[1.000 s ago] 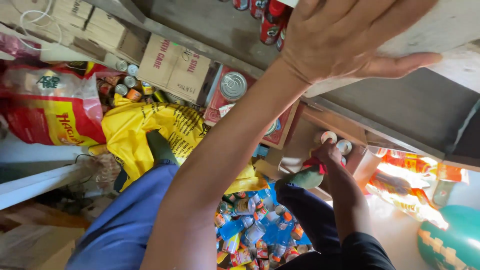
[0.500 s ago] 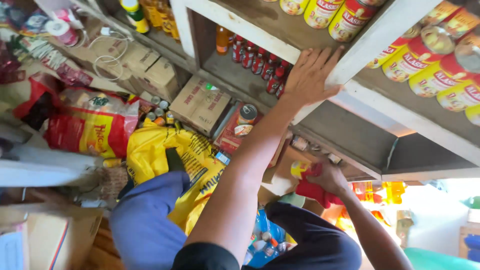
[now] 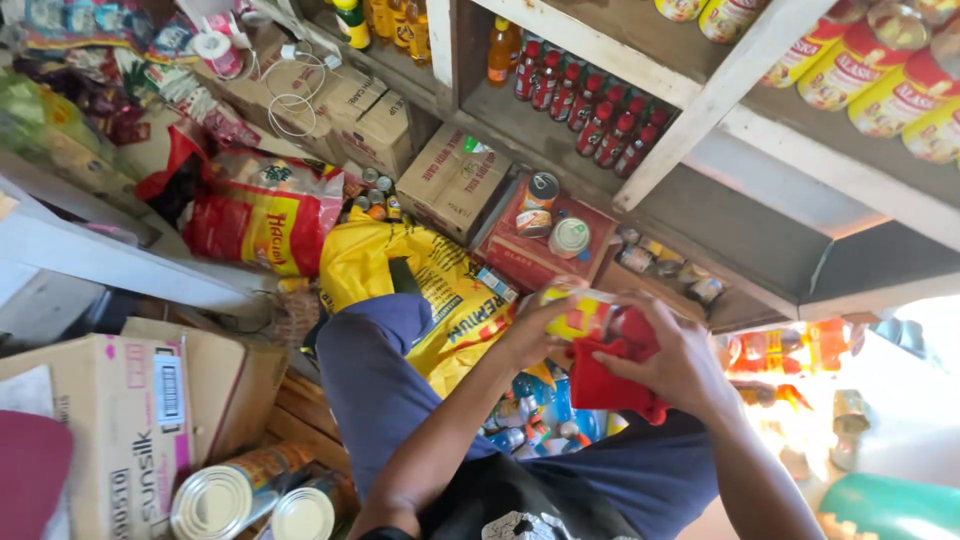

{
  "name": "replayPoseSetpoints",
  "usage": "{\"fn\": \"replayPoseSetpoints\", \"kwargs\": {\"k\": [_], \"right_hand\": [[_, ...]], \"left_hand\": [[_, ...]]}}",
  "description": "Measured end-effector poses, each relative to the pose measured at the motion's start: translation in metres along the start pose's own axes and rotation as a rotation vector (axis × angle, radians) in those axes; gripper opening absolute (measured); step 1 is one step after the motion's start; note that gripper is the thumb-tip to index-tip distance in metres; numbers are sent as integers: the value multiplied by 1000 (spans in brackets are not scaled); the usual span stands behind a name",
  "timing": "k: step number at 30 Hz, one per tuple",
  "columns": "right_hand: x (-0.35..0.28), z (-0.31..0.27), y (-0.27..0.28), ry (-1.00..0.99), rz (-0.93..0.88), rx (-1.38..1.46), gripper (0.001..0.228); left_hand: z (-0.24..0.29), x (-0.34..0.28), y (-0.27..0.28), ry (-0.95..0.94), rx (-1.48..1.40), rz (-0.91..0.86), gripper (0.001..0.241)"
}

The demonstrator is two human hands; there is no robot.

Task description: Wiping down canned goods with a cloth and organizing them on a shelf in a grocery store.

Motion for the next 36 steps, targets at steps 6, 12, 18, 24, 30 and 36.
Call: {"fn": "replayPoseSetpoints", "kwargs": {"k": [6, 12, 18, 24, 30, 36], "right_hand": [[-17, 77, 33, 326, 419, 851, 76], [-31, 131, -14, 146, 633, 2222, 88], [-20, 132, -100, -100, 518, 2070, 65], [-47, -36, 4, 275, 510, 939, 96], [-39, -68, -3, 414, 607, -19, 80], [-39, -14, -59, 175, -183, 1530, 82]], "left_hand": [[44, -57, 35, -154, -163, 23, 41], [85, -103, 13, -295, -279, -90, 40], [84, -111, -3, -380, -182, -18, 37], [86, -105, -47, -596, 51, -12, 38], [91, -160, -147, -1078, 996, -167, 27], [94, -179, -166, -1318, 1487, -428, 32]]}}
Point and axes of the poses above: each hand's wrist, its own x-axis towards the middle knuckle, its own y-axis out of the back of the hand, z = x × y, the point moved 3 cm from there along x, towards the middle knuckle, and after that the axes turned 15 degrees about -x, right-handed, at the moved point
